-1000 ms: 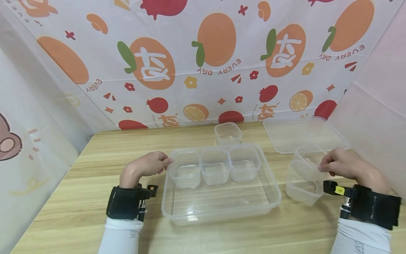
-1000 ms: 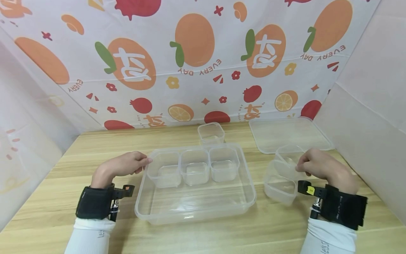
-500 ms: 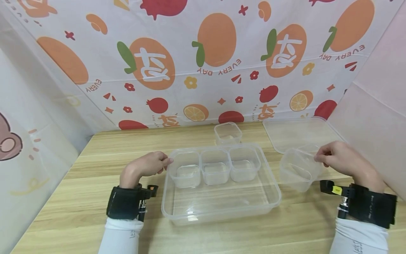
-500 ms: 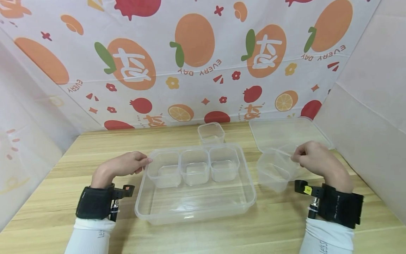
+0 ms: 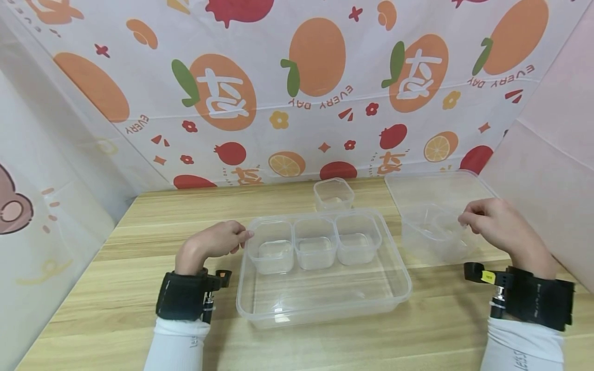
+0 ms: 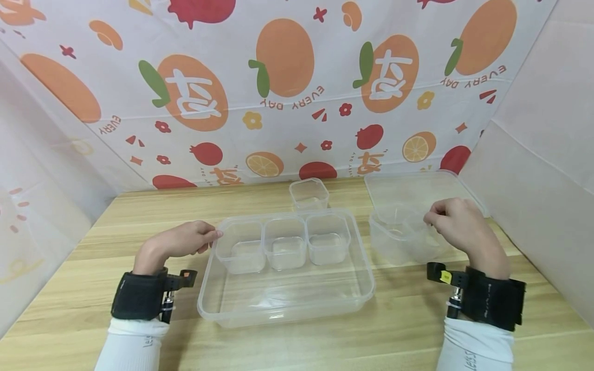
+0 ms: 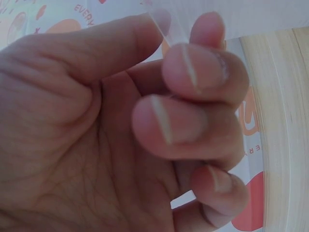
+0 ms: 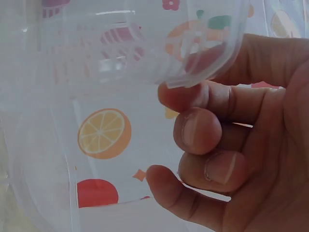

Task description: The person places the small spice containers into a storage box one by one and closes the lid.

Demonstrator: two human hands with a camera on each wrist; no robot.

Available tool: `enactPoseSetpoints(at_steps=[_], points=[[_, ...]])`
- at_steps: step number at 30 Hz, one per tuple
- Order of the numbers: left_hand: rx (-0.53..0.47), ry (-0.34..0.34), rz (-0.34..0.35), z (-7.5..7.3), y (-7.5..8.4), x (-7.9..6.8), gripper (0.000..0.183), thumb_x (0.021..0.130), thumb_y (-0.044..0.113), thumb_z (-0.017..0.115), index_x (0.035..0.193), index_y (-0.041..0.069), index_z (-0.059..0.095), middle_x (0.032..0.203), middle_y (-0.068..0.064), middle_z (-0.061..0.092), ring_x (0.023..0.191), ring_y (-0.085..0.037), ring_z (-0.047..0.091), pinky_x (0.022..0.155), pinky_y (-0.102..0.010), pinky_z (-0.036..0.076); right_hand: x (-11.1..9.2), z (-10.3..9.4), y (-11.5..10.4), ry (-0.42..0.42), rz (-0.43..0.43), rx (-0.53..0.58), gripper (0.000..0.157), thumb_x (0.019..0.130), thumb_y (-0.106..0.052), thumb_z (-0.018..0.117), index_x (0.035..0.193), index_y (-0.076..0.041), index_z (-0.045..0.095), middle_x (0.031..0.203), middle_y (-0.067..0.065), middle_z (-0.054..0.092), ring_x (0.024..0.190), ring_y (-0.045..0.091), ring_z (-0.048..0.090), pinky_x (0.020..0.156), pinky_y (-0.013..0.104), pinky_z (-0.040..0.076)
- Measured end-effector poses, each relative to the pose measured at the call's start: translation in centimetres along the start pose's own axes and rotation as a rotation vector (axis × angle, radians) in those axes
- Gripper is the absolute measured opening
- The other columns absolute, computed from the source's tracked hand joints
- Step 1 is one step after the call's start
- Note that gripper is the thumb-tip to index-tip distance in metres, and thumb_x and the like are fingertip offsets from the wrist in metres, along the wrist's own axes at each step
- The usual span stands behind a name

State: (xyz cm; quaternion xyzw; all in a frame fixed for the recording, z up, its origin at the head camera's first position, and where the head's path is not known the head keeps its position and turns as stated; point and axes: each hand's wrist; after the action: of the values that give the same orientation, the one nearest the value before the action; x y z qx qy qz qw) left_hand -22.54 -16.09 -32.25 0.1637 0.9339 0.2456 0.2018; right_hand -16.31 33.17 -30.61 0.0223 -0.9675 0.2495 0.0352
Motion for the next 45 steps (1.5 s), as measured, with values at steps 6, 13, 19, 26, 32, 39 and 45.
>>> enactPoseSetpoints(at_steps=[6, 13, 19, 26, 32, 39, 45], points=[[0.000, 0.003, 0.002, 0.1, 0.1, -0.1, 0.026, 0.095, 0.023, 0.044, 0.079, 0.006, 0.056, 0.061, -0.003, 0.043, 0.055, -0.017, 0.038, 0.053, -0.031, 0.032, -0.1, 0.2, -0.1, 0.042, -0.031, -0.007, 0.026, 0.090, -0.019, 0.047, 0.077, -0.002, 0.063, 0.063, 0.006, 0.049, 0.065, 0.024, 0.043, 0.052, 0.035, 0.035], [-0.002, 0.005, 0.000, 0.2, 0.1, -0.2, 0.026, 0.095, 0.023, 0.044, 0.081, 0.006, 0.056, 0.062, -0.003, 0.043, 0.056, -0.017, 0.038, 0.054, -0.031, 0.032, -0.2, 0.5, -0.1, 0.070, -0.047, -0.022, 0.026, 0.089, -0.019, 0.048, 0.076, -0.003, 0.063, 0.063, 0.005, 0.050, 0.064, 0.023, 0.043, 0.051, 0.035, 0.035], [-0.008, 0.008, -0.001, 0.2, 0.0, -0.4, 0.025, 0.095, 0.024, 0.044, 0.082, 0.006, 0.056, 0.062, -0.003, 0.043, 0.057, -0.018, 0.038, 0.054, -0.031, 0.032, -0.2, 0.5, -0.3, 0.090, -0.056, -0.025, 0.025, 0.089, -0.019, 0.049, 0.076, -0.003, 0.063, 0.062, 0.006, 0.050, 0.063, 0.023, 0.043, 0.049, 0.035, 0.035], [-0.012, 0.009, -0.014, 0.2, -0.1, -0.3, 0.025, 0.095, 0.025, 0.045, 0.084, 0.006, 0.056, 0.065, -0.004, 0.044, 0.059, -0.018, 0.040, 0.055, -0.032, 0.033, -0.2, 0.6, -1.0, 0.139, -0.058, -0.029, 0.026, 0.090, -0.018, 0.048, 0.071, -0.006, 0.061, 0.058, 0.004, 0.044, 0.058, 0.022, 0.040, 0.048, 0.034, 0.032], [-0.012, 0.010, 0.000, 0.1, 0.0, -0.2, 0.025, 0.095, 0.024, 0.044, 0.083, 0.006, 0.056, 0.063, -0.003, 0.043, 0.058, -0.018, 0.040, 0.055, -0.032, 0.033, 0.2, 1.1, -2.0, 0.236, -0.105, -0.073, 0.025, 0.088, -0.016, 0.048, 0.068, -0.007, 0.061, 0.053, 0.002, 0.039, 0.054, 0.022, 0.038, 0.047, 0.035, 0.031], [-0.014, 0.003, -0.001, 0.1, 0.0, -0.3, 0.024, 0.095, 0.024, 0.044, 0.084, 0.006, 0.057, 0.061, -0.002, 0.042, 0.055, -0.017, 0.037, 0.054, -0.031, 0.031, 0.7, 1.2, -2.7, 0.460, -0.212, -0.149, 0.021, 0.082, -0.009, 0.050, 0.067, -0.001, 0.063, 0.049, 0.002, 0.047, 0.048, 0.021, 0.040, 0.044, 0.036, 0.033], [-0.007, 0.002, -0.004, 0.1, 0.0, -0.3, 0.023, 0.095, 0.023, 0.045, 0.086, 0.006, 0.057, 0.062, -0.003, 0.043, 0.056, -0.017, 0.038, 0.054, -0.031, 0.032, 0.7, 0.8, -3.9, 0.558, -0.213, -0.107, 0.021, 0.082, -0.011, 0.052, 0.071, 0.002, 0.064, 0.047, 0.003, 0.046, 0.045, 0.020, 0.038, 0.039, 0.032, 0.032]])
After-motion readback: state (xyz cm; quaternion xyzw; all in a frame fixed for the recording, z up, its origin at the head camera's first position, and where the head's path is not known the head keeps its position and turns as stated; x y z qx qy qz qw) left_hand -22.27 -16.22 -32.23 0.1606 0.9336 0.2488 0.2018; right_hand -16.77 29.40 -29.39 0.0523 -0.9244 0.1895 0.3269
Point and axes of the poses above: each hand's wrist, its own x-axis towards the middle knuckle, its own z-axis out of the palm, y = z × x
